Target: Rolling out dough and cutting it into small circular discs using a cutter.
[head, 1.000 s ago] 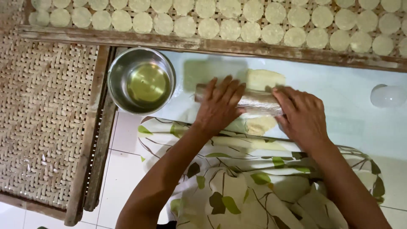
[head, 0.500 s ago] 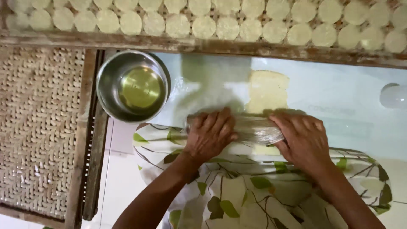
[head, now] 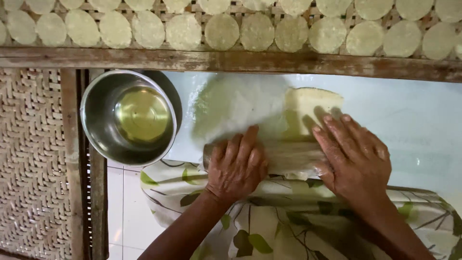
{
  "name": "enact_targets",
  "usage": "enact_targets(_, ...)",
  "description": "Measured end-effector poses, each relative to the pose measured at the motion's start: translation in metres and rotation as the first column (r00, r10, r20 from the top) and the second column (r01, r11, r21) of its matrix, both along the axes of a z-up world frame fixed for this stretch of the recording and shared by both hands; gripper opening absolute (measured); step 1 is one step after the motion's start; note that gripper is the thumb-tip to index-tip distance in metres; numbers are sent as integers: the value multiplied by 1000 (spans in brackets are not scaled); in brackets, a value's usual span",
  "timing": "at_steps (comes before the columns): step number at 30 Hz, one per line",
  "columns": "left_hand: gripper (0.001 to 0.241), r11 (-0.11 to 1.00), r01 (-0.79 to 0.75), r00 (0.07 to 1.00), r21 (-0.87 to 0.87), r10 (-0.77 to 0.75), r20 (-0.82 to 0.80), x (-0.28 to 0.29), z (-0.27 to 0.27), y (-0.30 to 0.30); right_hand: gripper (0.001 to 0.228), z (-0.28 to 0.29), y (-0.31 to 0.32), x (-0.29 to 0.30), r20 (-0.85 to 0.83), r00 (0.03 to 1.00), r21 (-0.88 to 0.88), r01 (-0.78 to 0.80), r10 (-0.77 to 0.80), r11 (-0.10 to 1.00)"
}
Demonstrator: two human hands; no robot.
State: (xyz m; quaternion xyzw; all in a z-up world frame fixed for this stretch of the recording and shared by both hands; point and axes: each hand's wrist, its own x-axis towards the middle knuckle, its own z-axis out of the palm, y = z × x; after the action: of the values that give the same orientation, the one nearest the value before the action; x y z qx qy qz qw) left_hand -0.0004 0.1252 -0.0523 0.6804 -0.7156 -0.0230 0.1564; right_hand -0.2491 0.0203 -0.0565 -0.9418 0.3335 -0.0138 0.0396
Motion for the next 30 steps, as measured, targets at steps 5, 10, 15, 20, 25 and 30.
enact_targets(5,17,996,-78,997,41,76,33,6,9,-28,52,-2,-20,16,84,995,6,51,-51,999)
enact_targets(10,25,985,-107,990,135,118,-80,13,10,-48,57,-23,-45,7,16,995,42,100,-101,994)
enact_targets(15,44,985,-171,982,34,173,-75,16,8,-64,60,-22,-64,15,51,994,61,90,-94,994)
enact_targets(20,104,978,-199,938,61,173,300,21,-18,-69,58,-22,-77,19,-59,984,97,173,-168,980)
enact_targets(25,106,976,-215,947,37,199,252,30,-6,-100,72,-22,-103,36,26,987,55,160,-162,986)
enact_targets(30,137,952,-175,917,-252,251,309,45,-45,-132,59,-9,-128,61,208,973,-47,112,-100,993)
